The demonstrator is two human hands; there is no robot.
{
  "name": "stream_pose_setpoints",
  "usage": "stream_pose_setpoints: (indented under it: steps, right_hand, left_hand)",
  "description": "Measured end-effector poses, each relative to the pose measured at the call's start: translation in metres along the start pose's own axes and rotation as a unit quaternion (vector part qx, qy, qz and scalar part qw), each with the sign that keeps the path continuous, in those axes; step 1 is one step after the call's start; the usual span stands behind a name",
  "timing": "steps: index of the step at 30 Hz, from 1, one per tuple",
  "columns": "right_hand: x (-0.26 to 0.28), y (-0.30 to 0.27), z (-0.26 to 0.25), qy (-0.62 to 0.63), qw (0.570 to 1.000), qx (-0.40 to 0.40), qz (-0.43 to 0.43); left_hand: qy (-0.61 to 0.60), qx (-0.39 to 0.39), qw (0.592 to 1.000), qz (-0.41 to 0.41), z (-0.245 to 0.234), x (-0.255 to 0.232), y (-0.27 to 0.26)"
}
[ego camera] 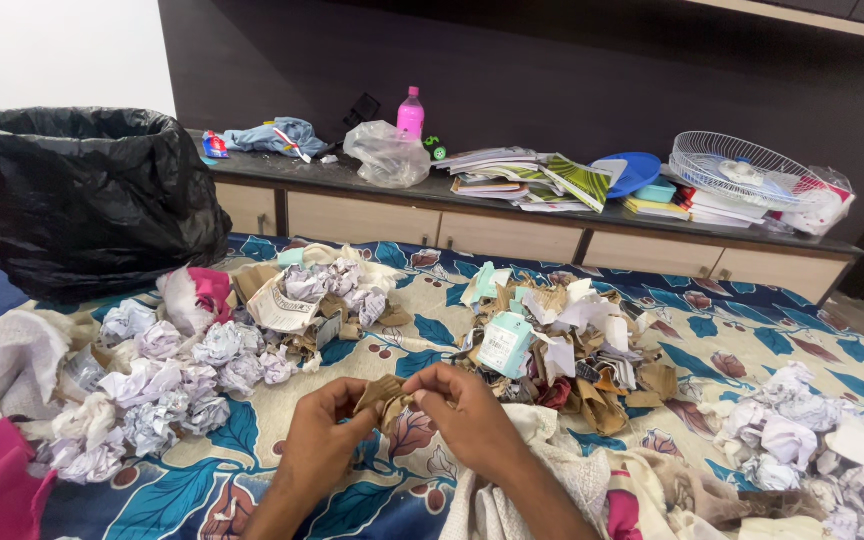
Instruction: The person sorts through a large pile of fabric scraps on a bed, picking up pieces, tearing them, and placing them into separate piles. The person handles the fabric by hand, separating different types and colors into distinct groups.
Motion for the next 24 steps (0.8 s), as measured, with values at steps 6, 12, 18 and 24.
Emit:
stream_pose_setpoints:
  steps: [6, 12, 18, 24]
  right_hand:
    - [0.003, -0.005, 0.000, -0.043, 0.999, -0.001, 0.009]
    - [0.009, -0.006, 0.003, -0.033, 0.999, 0.026, -0.011]
    - [-0.005, 0.002, -0.003, 0.021, 0.999, 0.005, 0.023]
    - [-0.012, 0.009, -0.012, 0.106, 0.994, -0.016, -0.010]
  left_hand:
    - [-0.026, 0.003, 1.000, -0.011, 0.002, -0.008, -0.002]
    - [-0.045, 0.022, 0.998, -0.031, 0.003, -0.018, -0.006]
    - [0.032, 0.036, 0.999, -0.001, 0.018, -0.025, -0.012]
    - [0.086, 0.069, 0.990, 0.088, 0.035, -0.058, -0.026]
Point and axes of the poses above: each hand's wrist, its own y-axis towards the middle knuckle, its own z-axis out of the palm, x = y × z, the point moved 5 cm from there along y, towards the middle knuckle, and after that the axes turned 3 degrees about z, right-handed, at the moved point
